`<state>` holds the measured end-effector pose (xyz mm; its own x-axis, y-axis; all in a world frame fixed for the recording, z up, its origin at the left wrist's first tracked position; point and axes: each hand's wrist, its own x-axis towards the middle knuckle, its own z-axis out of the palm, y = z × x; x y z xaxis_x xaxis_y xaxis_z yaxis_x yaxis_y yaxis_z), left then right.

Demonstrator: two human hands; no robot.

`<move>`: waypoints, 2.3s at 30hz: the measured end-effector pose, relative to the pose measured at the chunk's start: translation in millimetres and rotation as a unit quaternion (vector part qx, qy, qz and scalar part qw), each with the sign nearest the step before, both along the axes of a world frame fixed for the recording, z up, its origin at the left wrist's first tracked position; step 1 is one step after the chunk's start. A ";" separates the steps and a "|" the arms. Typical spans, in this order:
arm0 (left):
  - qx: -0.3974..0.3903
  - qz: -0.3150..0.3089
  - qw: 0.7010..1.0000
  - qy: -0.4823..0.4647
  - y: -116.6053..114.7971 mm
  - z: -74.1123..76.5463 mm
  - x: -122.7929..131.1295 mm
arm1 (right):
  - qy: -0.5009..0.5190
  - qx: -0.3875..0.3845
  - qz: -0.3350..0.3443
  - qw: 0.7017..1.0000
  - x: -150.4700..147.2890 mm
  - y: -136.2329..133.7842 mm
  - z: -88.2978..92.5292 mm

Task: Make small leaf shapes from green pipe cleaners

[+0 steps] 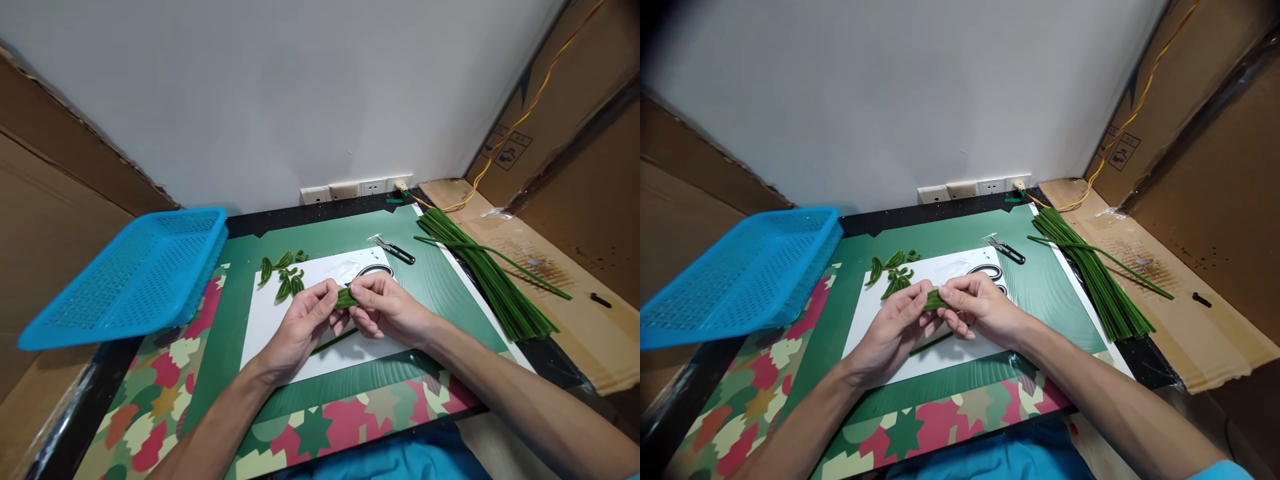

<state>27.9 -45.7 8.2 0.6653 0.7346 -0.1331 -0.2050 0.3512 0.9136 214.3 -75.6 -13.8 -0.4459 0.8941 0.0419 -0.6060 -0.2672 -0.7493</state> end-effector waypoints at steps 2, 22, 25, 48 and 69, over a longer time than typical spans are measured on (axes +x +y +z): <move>-0.015 0.001 0.999 -0.028 -1.1 -1.5 0.4 | 0.018 -0.014 0.005 1.000 -3.8 -1.4 2.3; 0.040 -0.034 0.998 -0.020 -7.9 -8.2 0.9 | 0.032 -0.073 0.081 0.994 1.9 -15.6 -3.2; 0.033 -0.042 0.998 -0.027 -8.5 -10.5 0.9 | 0.042 -0.077 0.082 0.993 2.3 -15.9 -2.1; 0.000 -0.028 1.000 -0.014 -7.2 -11.1 2.7 | 0.080 -0.092 0.052 0.991 -2.1 -14.9 -5.8; -0.080 0.016 0.996 0.020 -3.6 -9.6 -0.9 | -0.336 0.257 -0.294 0.857 3.7 -19.3 -2.3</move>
<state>27.0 -49.3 -1.5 0.6342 0.7223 -0.2757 -0.1835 0.4871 0.8539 218.0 -94.9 -16.1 -0.0015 0.9129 0.4082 0.0917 0.4066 -0.9090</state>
